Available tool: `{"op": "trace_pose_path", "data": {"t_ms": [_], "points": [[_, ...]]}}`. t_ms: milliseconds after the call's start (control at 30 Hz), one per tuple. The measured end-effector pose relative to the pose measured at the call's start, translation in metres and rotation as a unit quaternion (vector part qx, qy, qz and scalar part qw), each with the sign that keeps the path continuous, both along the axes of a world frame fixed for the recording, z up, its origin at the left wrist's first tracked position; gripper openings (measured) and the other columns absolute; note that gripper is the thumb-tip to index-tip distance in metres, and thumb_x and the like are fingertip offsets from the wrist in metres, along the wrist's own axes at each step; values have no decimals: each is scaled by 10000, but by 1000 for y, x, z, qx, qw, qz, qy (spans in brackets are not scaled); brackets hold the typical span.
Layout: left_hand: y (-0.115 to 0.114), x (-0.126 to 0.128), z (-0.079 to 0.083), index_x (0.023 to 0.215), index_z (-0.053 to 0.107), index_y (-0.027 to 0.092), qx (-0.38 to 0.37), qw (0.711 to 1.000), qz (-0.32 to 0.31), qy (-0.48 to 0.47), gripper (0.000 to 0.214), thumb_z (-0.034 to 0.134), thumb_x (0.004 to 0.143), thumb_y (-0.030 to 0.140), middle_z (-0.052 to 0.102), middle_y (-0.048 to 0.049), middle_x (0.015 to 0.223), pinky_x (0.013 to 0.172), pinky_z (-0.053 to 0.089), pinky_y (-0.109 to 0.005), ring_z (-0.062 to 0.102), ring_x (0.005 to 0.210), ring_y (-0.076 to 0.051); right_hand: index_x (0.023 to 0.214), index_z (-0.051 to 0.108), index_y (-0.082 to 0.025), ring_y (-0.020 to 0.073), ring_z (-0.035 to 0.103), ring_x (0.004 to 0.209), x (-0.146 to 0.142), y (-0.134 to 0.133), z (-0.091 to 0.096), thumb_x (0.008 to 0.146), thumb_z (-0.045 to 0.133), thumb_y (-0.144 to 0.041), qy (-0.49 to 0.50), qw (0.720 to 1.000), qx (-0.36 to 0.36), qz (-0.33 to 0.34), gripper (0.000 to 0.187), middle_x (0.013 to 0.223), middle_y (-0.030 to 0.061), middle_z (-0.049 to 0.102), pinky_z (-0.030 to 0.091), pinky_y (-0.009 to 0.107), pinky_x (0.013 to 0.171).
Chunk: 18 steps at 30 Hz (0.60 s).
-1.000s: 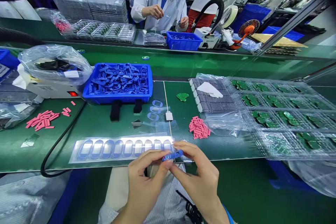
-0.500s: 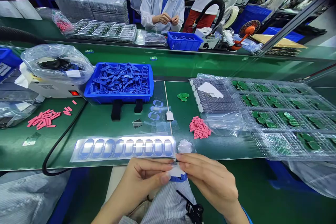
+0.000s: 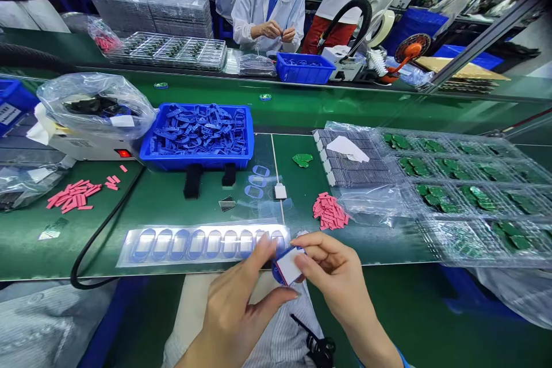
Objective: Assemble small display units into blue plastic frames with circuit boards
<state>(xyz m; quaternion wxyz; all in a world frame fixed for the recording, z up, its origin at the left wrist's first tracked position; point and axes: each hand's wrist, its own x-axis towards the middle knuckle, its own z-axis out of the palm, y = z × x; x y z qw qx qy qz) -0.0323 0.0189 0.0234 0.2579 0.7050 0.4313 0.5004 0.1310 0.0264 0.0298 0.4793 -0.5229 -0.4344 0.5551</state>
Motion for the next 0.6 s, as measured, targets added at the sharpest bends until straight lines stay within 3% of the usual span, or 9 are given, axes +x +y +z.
{"op": "trace_pose_path", "data": {"t_ms": [67, 100, 167, 233, 300, 433, 500, 533, 600], "points": [[1, 1, -7, 1411, 341, 348, -161, 980, -48, -107, 877, 790, 658, 382, 729, -76, 1128, 851, 577, -341, 713, 946, -252, 871, 671, -171, 120, 627, 475, 6, 9, 4, 778, 688, -407, -10, 999, 6, 46, 254, 586, 7, 690, 535, 204, 465], [2, 2, -10, 1404, 359, 327, -258, 945, -90, -181, 827, 732, 683, 485, 745, -90, 1083, 834, 580, -356, 717, 931, -257, 872, 674, -171, 117, 625, 482, 9, 14, 6, 787, 678, -385, -23, 997, 16, 71, 230, 582, 4, 686, 528, 199, 468], [6, 4, -15, 1363, 431, 269, -430, 822, -177, -328, 710, 573, 757, 611, 774, -104, 935, 748, 594, -331, 734, 851, -241, 855, 690, -180, 105, 617, 512, 12, 23, 13, 796, 664, -330, -58, 990, 38, 122, 163, 611, -4, 688, 514, 187, 486], [12, 7, -17, 1270, 539, 240, -527, 698, -234, -425, 600, 519, 799, 613, 770, -93, 839, 652, 585, -264, 742, 764, -205, 850, 706, -195, 83, 594, 517, 13, 31, 21, 803, 646, -287, -83, 979, 49, 178, 120, 684, -7, 699, 497, 169, 478], [17, 11, -18, 1140, 634, 243, -558, 632, -251, -475, 465, 602, 787, 544, 762, -66, 797, 581, 559, -195, 738, 695, -162, 887, 714, -206, 78, 596, 545, 11, 38, 29, 820, 625, -265, -104, 966, 47, 231, 126, 792, 1, 713, 496, 164, 475], [24, 12, -16, 1024, 704, 268, -559, 600, -242, -519, 340, 714, 733, 445, 760, -40, 761, 532, 522, -146, 716, 646, -121, 932, 709, -235, 97, 659, 666, 15, 62, 29, 826, 651, -266, -232, 913, 142, 305, 125, 859, -23, 729, 538, 182, 570], [26, 9, -15, 1109, 677, 296, -562, 595, -227, -528, 401, 708, 741, 452, 759, -39, 768, 555, 523, -158, 701, 665, -115, 925, 702, -250, 102, 674, 692, 27, 88, 19, 840, 642, -275, -370, 871, 202, 251, 107, 849, -42, 733, 550, 193, 603], [26, 7, -14, 1156, 654, 305, -559, 598, -219, -531, 440, 699, 747, 461, 754, -37, 760, 562, 520, -162, 689, 668, -110, 934, 697, -242, 117, 681, 730, 36, 105, 12, 862, 615, -263, -441, 852, 210, 189, 111, 876, -26, 733, 559, 218, 635], [27, 3, -14, 1210, 618, 311, -550, 604, -208, -538, 501, 700, 743, 472, 741, -28, 746, 561, 510, -163, 660, 666, -102, 1019, 677, -206, 168, 677, 877, 57, 141, -6, 931, 487, -182, -510, 828, 204, 111, 211, 1031, 55, 707, 555, 323, 775]]}}
